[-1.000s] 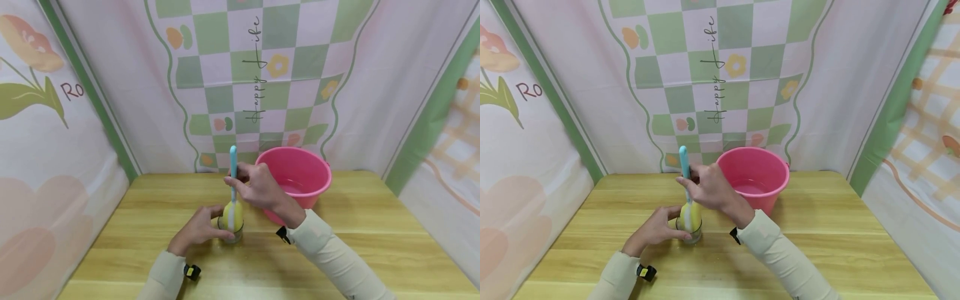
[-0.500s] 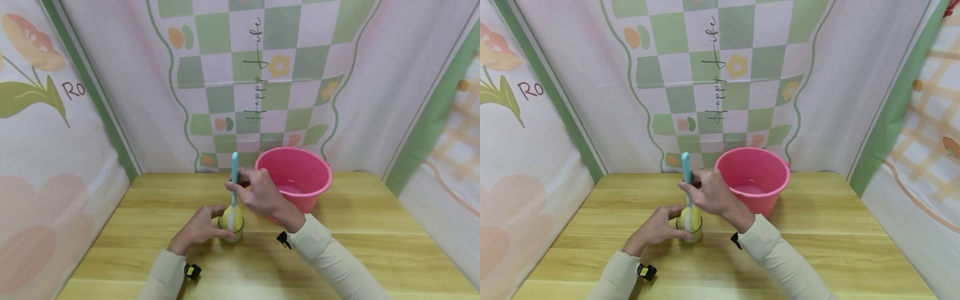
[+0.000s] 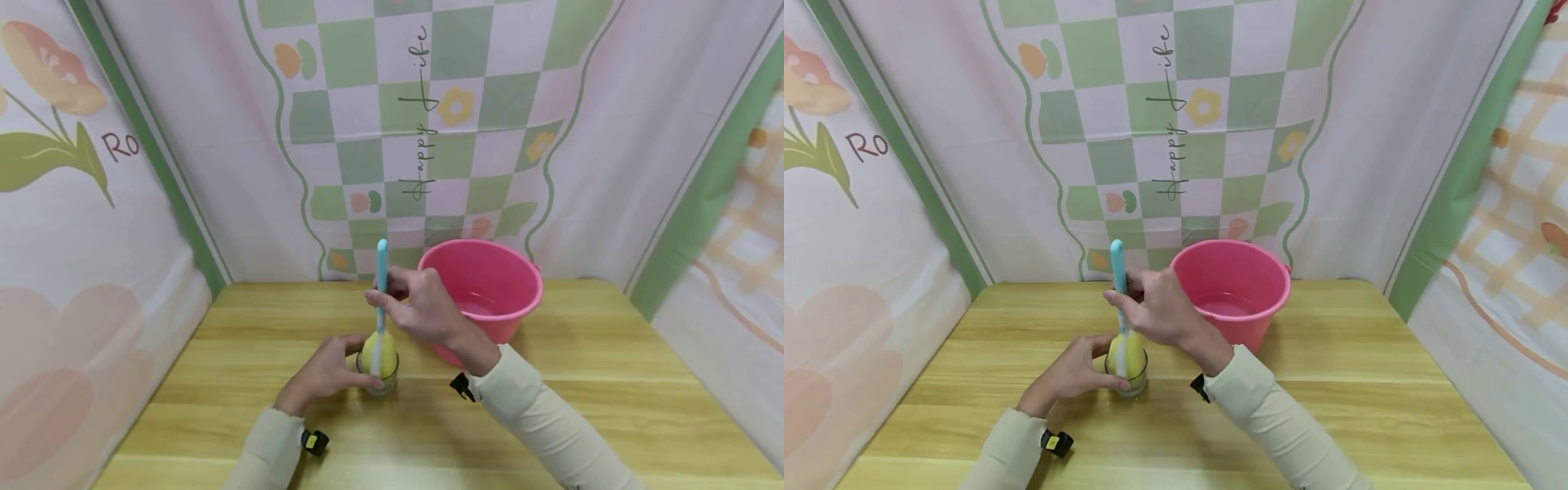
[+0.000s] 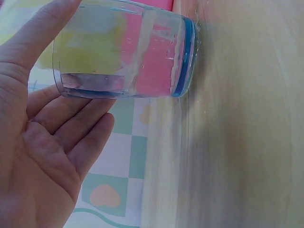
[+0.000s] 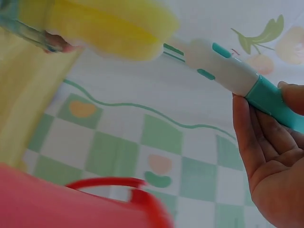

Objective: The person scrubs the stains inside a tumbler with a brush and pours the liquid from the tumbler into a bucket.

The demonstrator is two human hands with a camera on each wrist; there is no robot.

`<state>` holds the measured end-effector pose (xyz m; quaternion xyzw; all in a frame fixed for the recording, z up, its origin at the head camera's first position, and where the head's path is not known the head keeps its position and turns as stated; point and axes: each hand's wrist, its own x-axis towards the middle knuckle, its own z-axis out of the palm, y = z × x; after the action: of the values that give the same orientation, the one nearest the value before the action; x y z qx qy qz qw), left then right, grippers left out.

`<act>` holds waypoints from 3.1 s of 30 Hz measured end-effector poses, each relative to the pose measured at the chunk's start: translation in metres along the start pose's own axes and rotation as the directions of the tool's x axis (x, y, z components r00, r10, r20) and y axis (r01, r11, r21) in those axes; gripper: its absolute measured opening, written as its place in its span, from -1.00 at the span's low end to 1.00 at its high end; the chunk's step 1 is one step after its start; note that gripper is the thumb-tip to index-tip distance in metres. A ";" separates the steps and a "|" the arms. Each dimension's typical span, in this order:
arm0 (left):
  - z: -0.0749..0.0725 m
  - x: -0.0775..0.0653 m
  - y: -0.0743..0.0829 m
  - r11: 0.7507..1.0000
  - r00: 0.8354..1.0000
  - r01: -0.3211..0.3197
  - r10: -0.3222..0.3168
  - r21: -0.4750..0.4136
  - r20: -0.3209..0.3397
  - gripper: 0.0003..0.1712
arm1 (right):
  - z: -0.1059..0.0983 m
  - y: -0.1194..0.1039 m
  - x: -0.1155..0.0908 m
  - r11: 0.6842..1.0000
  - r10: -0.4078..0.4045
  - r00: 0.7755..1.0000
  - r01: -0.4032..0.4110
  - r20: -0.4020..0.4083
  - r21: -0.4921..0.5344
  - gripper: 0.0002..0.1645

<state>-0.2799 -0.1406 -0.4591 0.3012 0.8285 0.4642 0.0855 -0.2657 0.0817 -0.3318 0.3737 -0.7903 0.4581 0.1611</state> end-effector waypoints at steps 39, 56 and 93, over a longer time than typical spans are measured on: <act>-0.001 0.000 0.000 1.000 1.000 -0.025 0.026 -0.013 0.016 -0.21 | 0.023 0.008 -0.002 1.000 0.016 1.000 -0.017 -0.024 -0.013 -0.94; -0.001 0.001 0.000 1.000 1.000 -0.008 0.008 -0.011 0.000 -0.50 | 0.004 -0.004 0.012 0.997 -0.076 0.993 0.074 -0.087 -0.028 -0.91; 0.001 0.002 -0.002 1.000 1.000 0.005 -0.005 0.013 0.009 -0.13 | -0.002 0.012 -0.004 0.996 -0.068 0.998 0.068 -0.013 -0.058 -0.93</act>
<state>-0.2817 -0.1397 -0.4606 0.3018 0.8318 0.4574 0.0883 -0.2718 0.0889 -0.3402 0.3922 -0.7887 0.4321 0.1930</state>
